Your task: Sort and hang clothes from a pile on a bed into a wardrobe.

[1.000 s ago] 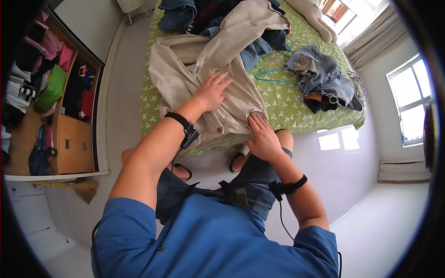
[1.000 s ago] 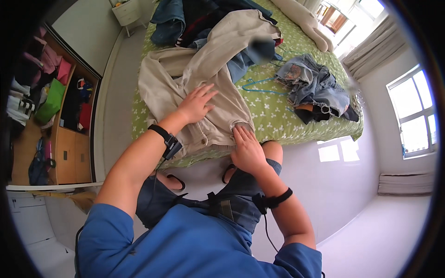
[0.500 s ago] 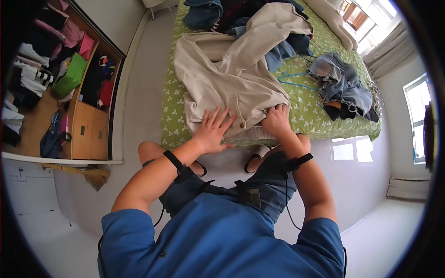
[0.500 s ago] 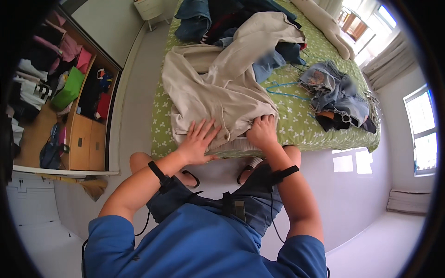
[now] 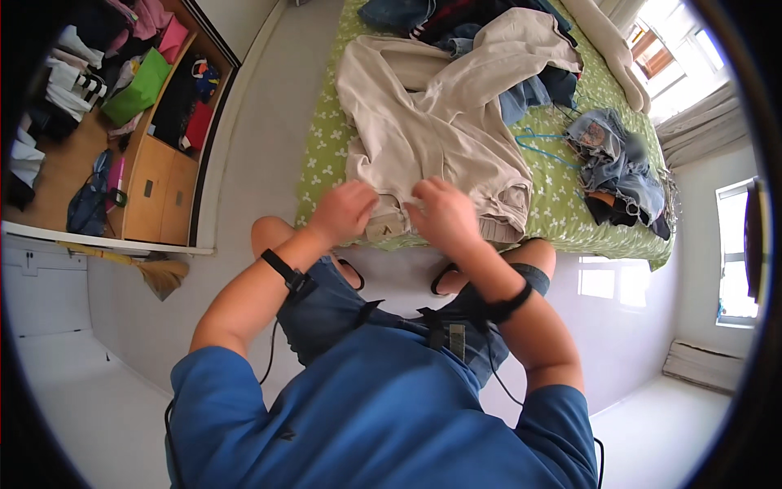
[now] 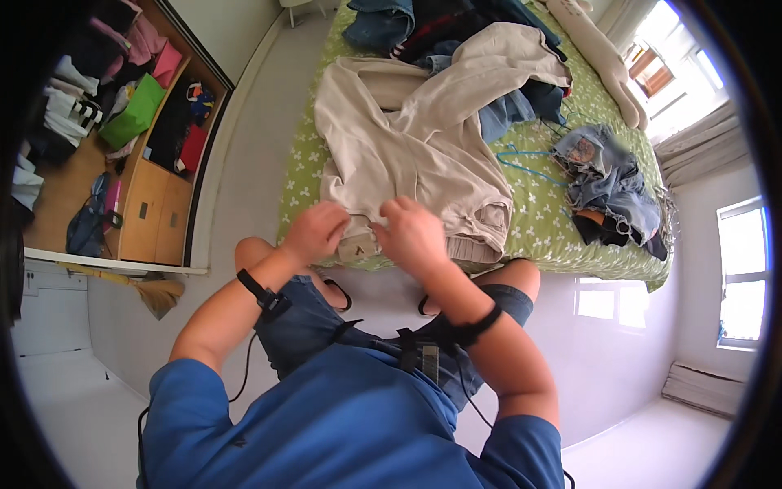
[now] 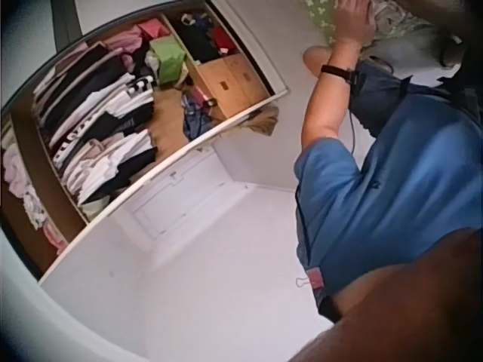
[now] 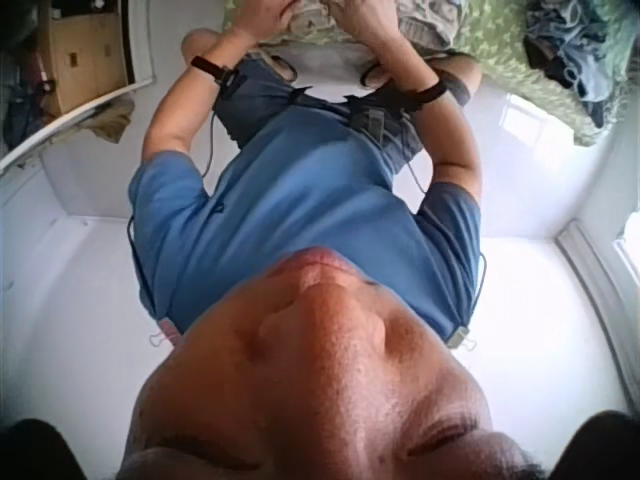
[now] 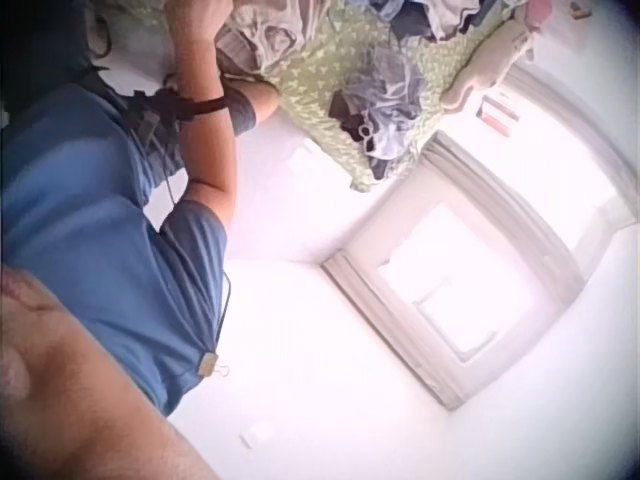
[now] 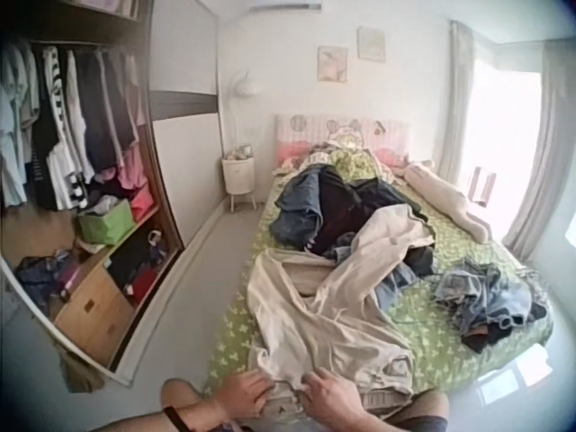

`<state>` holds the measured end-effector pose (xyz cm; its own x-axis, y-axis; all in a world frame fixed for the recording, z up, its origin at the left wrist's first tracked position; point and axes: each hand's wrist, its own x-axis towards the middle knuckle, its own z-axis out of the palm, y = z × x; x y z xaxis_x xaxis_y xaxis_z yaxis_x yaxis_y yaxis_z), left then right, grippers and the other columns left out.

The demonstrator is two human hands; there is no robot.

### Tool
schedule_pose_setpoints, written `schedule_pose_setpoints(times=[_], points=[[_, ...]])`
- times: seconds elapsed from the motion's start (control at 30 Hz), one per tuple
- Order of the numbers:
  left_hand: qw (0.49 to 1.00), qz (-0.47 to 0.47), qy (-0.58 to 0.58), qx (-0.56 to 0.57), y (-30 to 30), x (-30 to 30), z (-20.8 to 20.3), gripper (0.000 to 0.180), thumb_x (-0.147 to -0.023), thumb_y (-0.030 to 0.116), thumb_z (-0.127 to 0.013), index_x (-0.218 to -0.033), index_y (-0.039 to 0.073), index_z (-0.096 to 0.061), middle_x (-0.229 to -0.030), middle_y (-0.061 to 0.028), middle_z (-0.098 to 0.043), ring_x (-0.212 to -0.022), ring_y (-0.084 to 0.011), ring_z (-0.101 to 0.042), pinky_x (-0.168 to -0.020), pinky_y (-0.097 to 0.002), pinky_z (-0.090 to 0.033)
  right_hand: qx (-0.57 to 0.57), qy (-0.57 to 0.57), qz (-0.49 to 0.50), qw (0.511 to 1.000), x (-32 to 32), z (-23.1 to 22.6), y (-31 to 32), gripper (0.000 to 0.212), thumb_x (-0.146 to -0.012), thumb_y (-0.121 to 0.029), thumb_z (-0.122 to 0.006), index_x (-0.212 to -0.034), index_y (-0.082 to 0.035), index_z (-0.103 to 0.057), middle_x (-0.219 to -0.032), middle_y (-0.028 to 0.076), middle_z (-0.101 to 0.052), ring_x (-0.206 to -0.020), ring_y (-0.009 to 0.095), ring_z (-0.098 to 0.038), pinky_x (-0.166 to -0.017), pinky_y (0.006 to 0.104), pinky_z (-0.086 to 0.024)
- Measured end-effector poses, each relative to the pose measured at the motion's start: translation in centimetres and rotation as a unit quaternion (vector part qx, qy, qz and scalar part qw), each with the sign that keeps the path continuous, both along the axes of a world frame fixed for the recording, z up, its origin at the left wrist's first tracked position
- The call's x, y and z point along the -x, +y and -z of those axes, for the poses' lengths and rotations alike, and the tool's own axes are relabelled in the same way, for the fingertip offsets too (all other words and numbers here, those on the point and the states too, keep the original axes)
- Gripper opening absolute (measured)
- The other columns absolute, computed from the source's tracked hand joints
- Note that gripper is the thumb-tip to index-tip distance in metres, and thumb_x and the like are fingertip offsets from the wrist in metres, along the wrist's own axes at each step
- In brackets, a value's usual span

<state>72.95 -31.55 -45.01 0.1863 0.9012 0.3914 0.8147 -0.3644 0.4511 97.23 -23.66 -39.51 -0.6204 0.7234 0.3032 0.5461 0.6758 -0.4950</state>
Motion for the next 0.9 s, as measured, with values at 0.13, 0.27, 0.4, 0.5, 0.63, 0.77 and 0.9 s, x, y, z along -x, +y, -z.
schedule_pose_setpoints(times=[0.13,0.27,0.4,0.5,0.63,0.77,0.9], points=[[0.999,0.004,0.028,0.035,-1.0,-1.6,2.4,0.027,-0.091,0.005,-0.064,-0.116,0.003,-0.073,-0.123,-0.0142,-0.071,-0.113,-0.0349,-0.069,-0.095,-0.0429,-0.058,-0.058,-0.124,0.045,0.99,4.2,8.1,1.9,0.022,-0.094,-0.024,-0.067,-0.101,-0.003,-0.068,-0.09,0.018,-0.071,-0.089,0.04,-0.073,-0.079,0.0492,-0.06],[0.996,-0.05,0.025,0.074,-1.8,-2.2,2.6,0.037,-0.092,0.006,-0.06,-0.128,0.002,-0.069,-0.129,-0.0168,-0.069,-0.117,-0.0371,-0.068,-0.099,-0.0464,-0.056,0.071,-0.085,0.083,0.99,4.9,6.9,4.6,0.031,-0.093,-0.028,-0.063,-0.09,0.001,-0.071,-0.086,0.027,-0.074,-0.085,0.045,-0.074,-0.08,0.0543,-0.059],[0.981,-0.076,0.027,0.177,-0.3,-3.9,0.0,0.032,-0.093,0.005,-0.059,-0.124,0.001,-0.069,-0.128,-0.0182,-0.068,-0.116,-0.0389,-0.067,-0.1,-0.0486,-0.055,0.115,-0.083,0.083,0.986,4.6,5.6,6.0,0.034,-0.094,-0.031,-0.062,-0.091,-0.002,-0.079,-0.088,0.023,-0.076,-0.086,0.045,-0.073,-0.083,0.0538,-0.06],[0.991,-0.083,0.046,0.098,1.4,-4.9,0.9,0.029,-0.095,0.004,-0.056,-0.121,-0.001,-0.068,-0.128,-0.0198,-0.066,-0.111,-0.0421,-0.067,-0.101,-0.0506,-0.054,0.125,-0.069,0.081,0.986,4.4,3.3,5.0,0.035,-0.094,-0.033,-0.063,-0.088,-0.001,-0.077,-0.09,0.024,-0.076,-0.086,0.046,-0.073,-0.082,0.054,-0.06],[0.995,-0.057,0.022,0.077,4.6,-4.9,3.6,0.028,-0.095,0.013,-0.06,-0.118,0.001,-0.07,-0.12,-0.0222,-0.071,-0.106,-0.0443,-0.068,-0.099,-0.0506,-0.053,-0.007,-0.074,-0.005,0.997,4.6,2.5,3.0,0.026,-0.095,-0.027,-0.064,-0.095,-0.004,-0.076,-0.094,0.02,-0.074,-0.084,0.041,-0.073,-0.077,0.0525,-0.058],[0.994,-0.032,-0.069,0.083,7.3,-3.5,6.3,0.026,-0.089,0.024,-0.067,-0.102,0.003,-0.076,-0.105,-0.0221,-0.077,-0.103,-0.0426,-0.071,-0.098,-0.0523,-0.053,-0.061,0.017,-0.014,0.998,3.8,2.1,1.2,0.019,-0.091,-0.018,-0.066,-0.103,-0.004,-0.071,-0.105,0.016,-0.069,-0.095,0.037,-0.07,-0.084,0.0473,-0.057],[0.998,-0.042,-0.041,-0.01,9.5,-5.1,5.2,0.027,-0.088,0.025,-0.067,-0.09,0.002,-0.081,-0.098,-0.023,-0.077,-0.098,-0.0424,-0.073,-0.094,-0.0535,-0.055,-0.179,0.065,-0.045,0.981,0.7,2.1,-0.5,0.026,-0.083,-0.008,-0.071,-0.108,-0.003,-0.065,-0.107,0.012,-0.064,-0.105,0.036,-0.064,-0.092,0.0427,-0.052]])
